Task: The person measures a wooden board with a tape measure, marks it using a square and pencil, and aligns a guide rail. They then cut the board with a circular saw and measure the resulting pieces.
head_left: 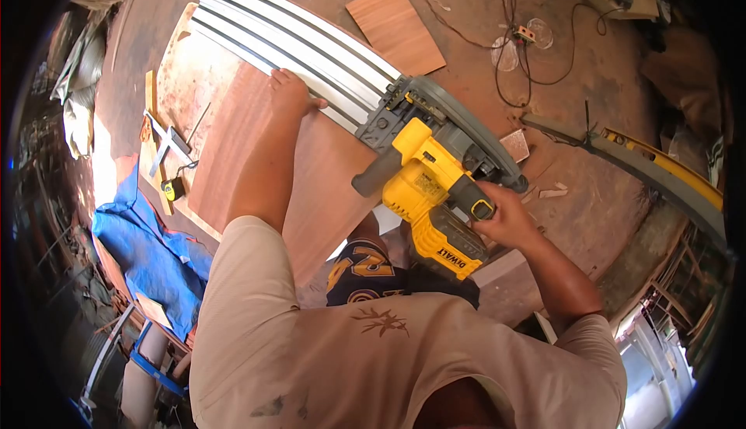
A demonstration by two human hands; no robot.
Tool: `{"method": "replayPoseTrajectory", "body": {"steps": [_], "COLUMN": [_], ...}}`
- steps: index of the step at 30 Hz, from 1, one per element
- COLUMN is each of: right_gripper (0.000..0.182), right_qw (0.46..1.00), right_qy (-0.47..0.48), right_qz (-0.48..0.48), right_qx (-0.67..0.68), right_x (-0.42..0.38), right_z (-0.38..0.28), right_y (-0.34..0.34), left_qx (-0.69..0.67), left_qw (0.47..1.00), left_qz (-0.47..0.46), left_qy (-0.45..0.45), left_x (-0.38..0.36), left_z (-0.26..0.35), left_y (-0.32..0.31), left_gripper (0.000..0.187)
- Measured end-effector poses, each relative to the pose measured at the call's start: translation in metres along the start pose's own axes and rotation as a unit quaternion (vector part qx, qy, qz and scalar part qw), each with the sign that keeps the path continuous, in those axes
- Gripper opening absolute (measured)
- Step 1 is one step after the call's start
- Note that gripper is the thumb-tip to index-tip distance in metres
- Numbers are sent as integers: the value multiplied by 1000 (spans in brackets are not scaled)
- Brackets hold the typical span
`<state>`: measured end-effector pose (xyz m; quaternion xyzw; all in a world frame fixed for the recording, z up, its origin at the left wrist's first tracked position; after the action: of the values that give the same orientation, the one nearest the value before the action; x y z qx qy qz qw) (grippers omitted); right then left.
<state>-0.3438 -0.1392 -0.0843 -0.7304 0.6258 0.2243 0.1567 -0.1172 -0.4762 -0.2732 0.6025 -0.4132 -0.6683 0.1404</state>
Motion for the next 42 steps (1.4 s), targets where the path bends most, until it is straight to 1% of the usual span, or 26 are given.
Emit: {"method": "replayPoseTrajectory", "body": {"steps": [3,6,8,11,12,13,15,16,17,19,20,22,29,31,32,33,36,38,42], "right_gripper": [49,50,50,50,52,52,54,54,54,53,53,52,52,51,50,50,50,48,46], "right_qw": [999,1000,999,999,999,999,996,997,997,999,999,998,997,999,1000,998,998,998,998], "right_qy": [-5,0,-27,-27,-30,-25,-78,-54,-52,-28,-26,-59,-70,-13,-13,-19,-30,-18,-18], "right_qz": [4,-4,-21,-10,-9,-16,-23,-19,-20,-33,-34,-24,-29,-3,7,-7,-3,-3,-2], "right_qx": [-39,-15,26,33,31,30,43,50,49,-27,-29,12,5,-30,-25,-56,-56,-59,-64], "right_x": [0,4,2,3,3,3,3,4,5,6,8,6,4,4,-3,-3,-1,2,8], "right_z": [10,21,25,28,33,31,37,35,33,18,17,24,28,26,30,31,20,16,7], "right_y": [3,2,1,1,0,-1,-1,-1,1,0,0,0,-6,1,4,4,5,6,8], "left_qx": [-4,1,14,-3,6,12,0,0,-4,-7,-4,-5,-9,3,7,-17,-3,-13,-12], "left_qw": [1000,1000,1000,1000,1000,1000,1000,1000,1000,1000,1000,1000,1000,999,999,1000,1000,1000,1000], "left_qz": [23,16,-5,-29,-6,-3,17,23,19,9,8,12,2,-37,-34,-17,-11,11,11], "left_qy": [-13,-10,11,1,1,-6,0,3,6,8,7,4,0,19,24,9,15,0,7], "left_x": [2,4,3,-1,3,-1,-2,0,0,-6,-4,-3,1,3,9,5,0,-1,-2], "left_z": [-1,-4,-4,-2,-5,-3,-1,-2,-1,-2,-2,-2,-9,-6,-5,-5,-3,-1,4], "left_y": [2,3,-1,3,-1,1,4,9,7,1,3,4,3,3,-1,0,-1,3,4], "left_gripper": [128,128,131,132,132,131,130,130,131,131,131,130,131,130,130,130,129,129,129]}}
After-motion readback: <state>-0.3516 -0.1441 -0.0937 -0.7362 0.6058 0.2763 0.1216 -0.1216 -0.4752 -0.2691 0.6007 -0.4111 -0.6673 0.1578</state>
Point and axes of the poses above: each hand's wrist, its own x-axis towards the middle knuckle, its own y-axis out of the back of the hand, z = x × y, the point moved 10 cm from there along x, towards the middle knuckle, and after that the axes turned 11 degrees about -z, right-handed, at the moved point
